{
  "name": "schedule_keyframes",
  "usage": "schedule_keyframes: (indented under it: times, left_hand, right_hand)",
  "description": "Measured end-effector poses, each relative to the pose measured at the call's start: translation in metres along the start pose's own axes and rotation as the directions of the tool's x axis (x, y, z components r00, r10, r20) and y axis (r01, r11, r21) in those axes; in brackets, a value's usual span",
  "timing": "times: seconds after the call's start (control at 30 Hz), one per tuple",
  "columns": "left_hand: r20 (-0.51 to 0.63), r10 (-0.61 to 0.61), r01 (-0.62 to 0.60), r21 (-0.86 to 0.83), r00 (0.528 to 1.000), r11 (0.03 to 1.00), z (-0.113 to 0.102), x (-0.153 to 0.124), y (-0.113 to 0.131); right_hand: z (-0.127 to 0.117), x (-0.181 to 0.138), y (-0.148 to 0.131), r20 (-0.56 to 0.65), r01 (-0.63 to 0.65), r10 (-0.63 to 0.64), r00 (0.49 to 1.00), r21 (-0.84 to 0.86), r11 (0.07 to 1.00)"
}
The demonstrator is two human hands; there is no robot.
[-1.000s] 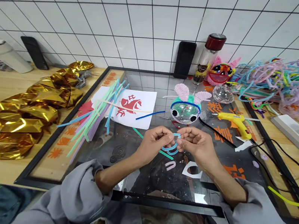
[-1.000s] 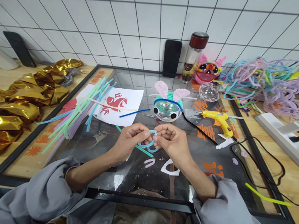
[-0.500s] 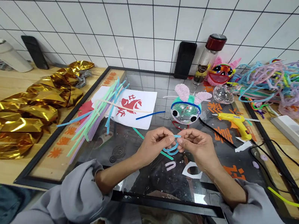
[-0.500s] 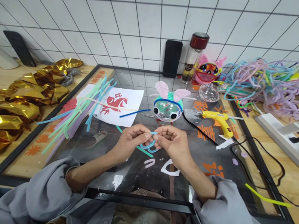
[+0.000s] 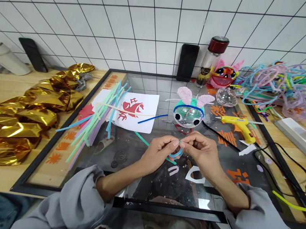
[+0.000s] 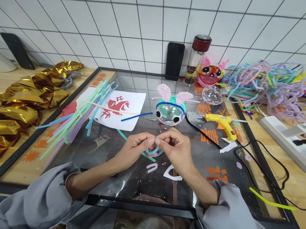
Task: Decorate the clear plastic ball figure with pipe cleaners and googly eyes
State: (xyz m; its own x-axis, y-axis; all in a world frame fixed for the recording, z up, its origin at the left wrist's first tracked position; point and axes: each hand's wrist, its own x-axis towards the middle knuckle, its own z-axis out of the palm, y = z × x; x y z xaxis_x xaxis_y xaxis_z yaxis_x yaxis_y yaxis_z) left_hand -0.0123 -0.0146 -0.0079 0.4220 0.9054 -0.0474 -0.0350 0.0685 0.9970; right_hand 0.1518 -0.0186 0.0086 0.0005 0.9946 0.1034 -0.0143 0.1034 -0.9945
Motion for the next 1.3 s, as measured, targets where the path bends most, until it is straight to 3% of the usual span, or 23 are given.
schedule_keyframes:
  times: [0.27,0.53,0.77,1.03,1.3]
  left_hand:
    - [-0.015,-0.034,0.034,0.014,0.999,0.999,0.0012,0.0009,0.0007]
    - [0.090,-0.094,0.102,-0.083,0.992,0.991,0.0034,0.0014,0.0039]
    - [0.045,-0.065,0.070,-0.114,0.997,0.991,0.0040,0.0030,0.0034]
    - [-0.009,-0.021,0.021,-0.003,1.000,1.000,0.0023,-0.0007,0.0033]
    - [-0.115,0.014,-0.022,-0.069,0.993,0.997,0.0000,0.0025,-0.0052]
  right_hand:
    - [0.0014,0.0012,-0.0047,0.002,-0.075,0.075,0.997,0.052,0.996]
    - [0.0026,0.0008,-0.0043,0.003,-0.123,0.123,0.992,0.052,0.991]
    - [0.0018,0.0001,-0.0002,-0.020,-0.102,0.102,0.995,0.025,0.995]
    - [0.0023,-0.0014,0.0001,-0.039,-0.048,0.046,0.998,-0.039,0.998]
    - [0.0035,-0.0035,-0.0037,-0.009,-0.105,0.105,0.994,-0.003,0.994]
